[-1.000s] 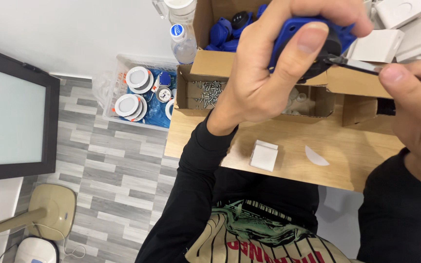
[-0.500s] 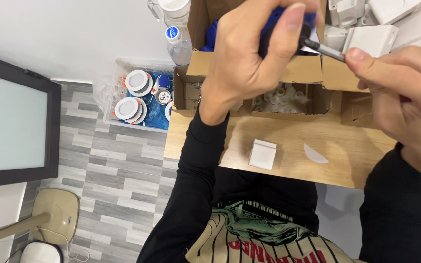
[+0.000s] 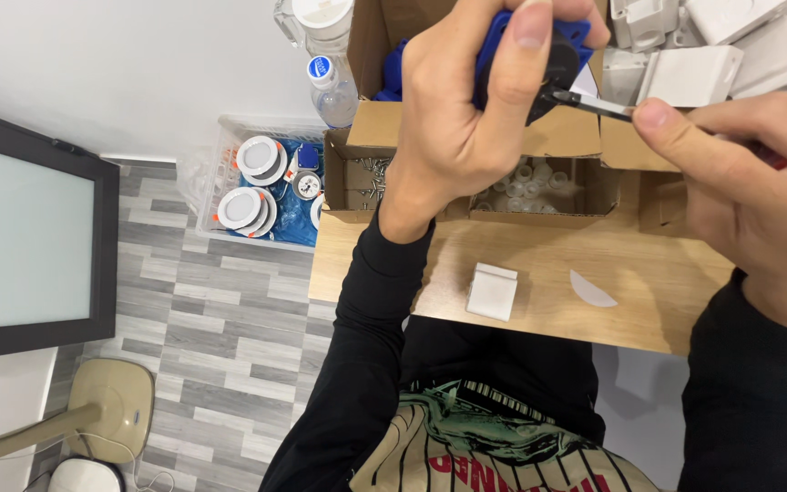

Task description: The person uses a screwdriver to tighten a screw on a white plastic component with a blue attachment. They then remove the blue part and pick up a white plastic box, inserting a small white piece into it.

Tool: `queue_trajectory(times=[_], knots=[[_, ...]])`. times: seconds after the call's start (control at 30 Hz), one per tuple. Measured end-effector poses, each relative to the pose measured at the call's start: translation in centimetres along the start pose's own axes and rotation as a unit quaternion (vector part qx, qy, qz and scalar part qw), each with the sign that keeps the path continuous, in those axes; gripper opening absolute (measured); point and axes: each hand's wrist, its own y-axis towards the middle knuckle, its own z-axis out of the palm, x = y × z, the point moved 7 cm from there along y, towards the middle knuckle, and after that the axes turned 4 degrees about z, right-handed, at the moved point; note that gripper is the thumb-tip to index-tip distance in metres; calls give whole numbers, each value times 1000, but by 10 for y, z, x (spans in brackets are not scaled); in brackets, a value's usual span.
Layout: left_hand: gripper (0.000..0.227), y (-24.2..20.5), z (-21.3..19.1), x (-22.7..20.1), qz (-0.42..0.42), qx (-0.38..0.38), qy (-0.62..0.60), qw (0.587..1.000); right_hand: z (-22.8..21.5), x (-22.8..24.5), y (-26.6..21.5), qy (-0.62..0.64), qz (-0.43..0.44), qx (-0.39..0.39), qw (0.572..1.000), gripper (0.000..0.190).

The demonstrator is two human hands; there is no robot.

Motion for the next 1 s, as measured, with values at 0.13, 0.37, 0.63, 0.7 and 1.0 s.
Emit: queue_trajectory(times=[0.13,0.37,0.63,0.7,1.0], knots=[[42,1,4,-4,-49,15,-31,998,-2,1,-4,-18,6,2,1000,22],[44,-6,8,24,-132,-13,-168,977,-3,23,5,-223,-99,-58,968,40],[46,3,5,25,-72,-5,-35,997,-3,15,17,-125,-17,-17,992,32],[42,2,7,21,-13,19,1,1000,-3,8,18,-65,14,12,998,49],[39,-2,-3,7,134,-17,145,980,-9,17,8,-199,-6,44,979,43]])
